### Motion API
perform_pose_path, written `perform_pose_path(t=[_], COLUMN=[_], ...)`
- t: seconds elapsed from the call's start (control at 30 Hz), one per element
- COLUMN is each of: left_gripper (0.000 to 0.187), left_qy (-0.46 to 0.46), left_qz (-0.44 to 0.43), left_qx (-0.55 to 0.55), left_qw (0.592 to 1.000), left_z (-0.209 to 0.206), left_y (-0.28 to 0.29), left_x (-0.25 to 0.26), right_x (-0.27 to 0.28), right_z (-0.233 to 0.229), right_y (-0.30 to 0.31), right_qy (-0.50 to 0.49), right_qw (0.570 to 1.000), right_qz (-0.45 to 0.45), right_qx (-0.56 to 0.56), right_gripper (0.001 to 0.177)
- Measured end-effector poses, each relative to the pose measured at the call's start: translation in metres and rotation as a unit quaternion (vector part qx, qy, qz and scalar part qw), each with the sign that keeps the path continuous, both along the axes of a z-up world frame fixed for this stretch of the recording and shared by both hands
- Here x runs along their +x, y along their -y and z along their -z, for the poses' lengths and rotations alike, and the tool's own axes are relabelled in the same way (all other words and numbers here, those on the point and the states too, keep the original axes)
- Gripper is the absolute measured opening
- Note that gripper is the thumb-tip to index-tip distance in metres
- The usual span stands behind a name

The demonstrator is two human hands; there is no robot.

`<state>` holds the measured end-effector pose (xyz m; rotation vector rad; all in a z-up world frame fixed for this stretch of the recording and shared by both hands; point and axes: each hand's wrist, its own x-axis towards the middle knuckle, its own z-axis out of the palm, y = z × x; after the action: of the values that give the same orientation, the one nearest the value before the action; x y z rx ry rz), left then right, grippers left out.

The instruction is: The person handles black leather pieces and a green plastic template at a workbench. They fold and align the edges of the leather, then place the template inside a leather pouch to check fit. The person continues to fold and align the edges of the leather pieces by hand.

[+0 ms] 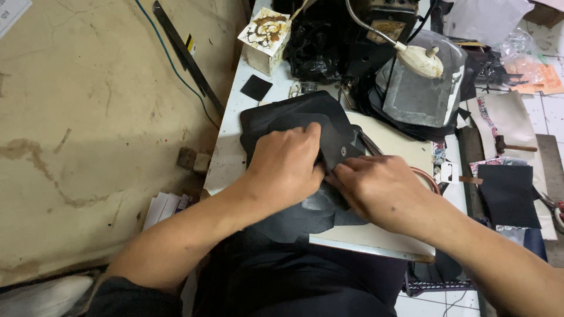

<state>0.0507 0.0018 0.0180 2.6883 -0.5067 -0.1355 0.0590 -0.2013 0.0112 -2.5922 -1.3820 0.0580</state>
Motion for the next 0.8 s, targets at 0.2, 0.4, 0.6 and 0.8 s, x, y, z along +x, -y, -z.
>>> perform_pose_path(t=[0.2,0.4,0.6,0.8], left_gripper=[0.043,0.013,0.012,0.012], left_qy=[0.024,0.089,0.127,0.002], left_qz=[0.022,0.056,0.081,0.093], left_qx=[-0.066,-0.075,-0.042,-0.023], left_qw=[0.997,0.992,0.988,0.995], left_z=[0.014,0.023,0.012,0.002], left_y=[-0.003,0.000,-0.005,-0.021], left_x=[0.006,0.002,-0.007,-0.016], right_x=[0.000,-0.006,-0.004,0.006], right_z=[0.006,0.001,0.006,0.001], right_y=[-0.006,-0.003,0.011,0.027], right_qy=[0.041,0.080,0.149,0.092], right_qw=[0.998,0.996,0.987,0.995], right_qz=[-0.031,0.046,0.059,0.042], right_qx=[0.037,-0.001,-0.012,-0.011], right_gripper=[0.015,0.012,0.015,0.013])
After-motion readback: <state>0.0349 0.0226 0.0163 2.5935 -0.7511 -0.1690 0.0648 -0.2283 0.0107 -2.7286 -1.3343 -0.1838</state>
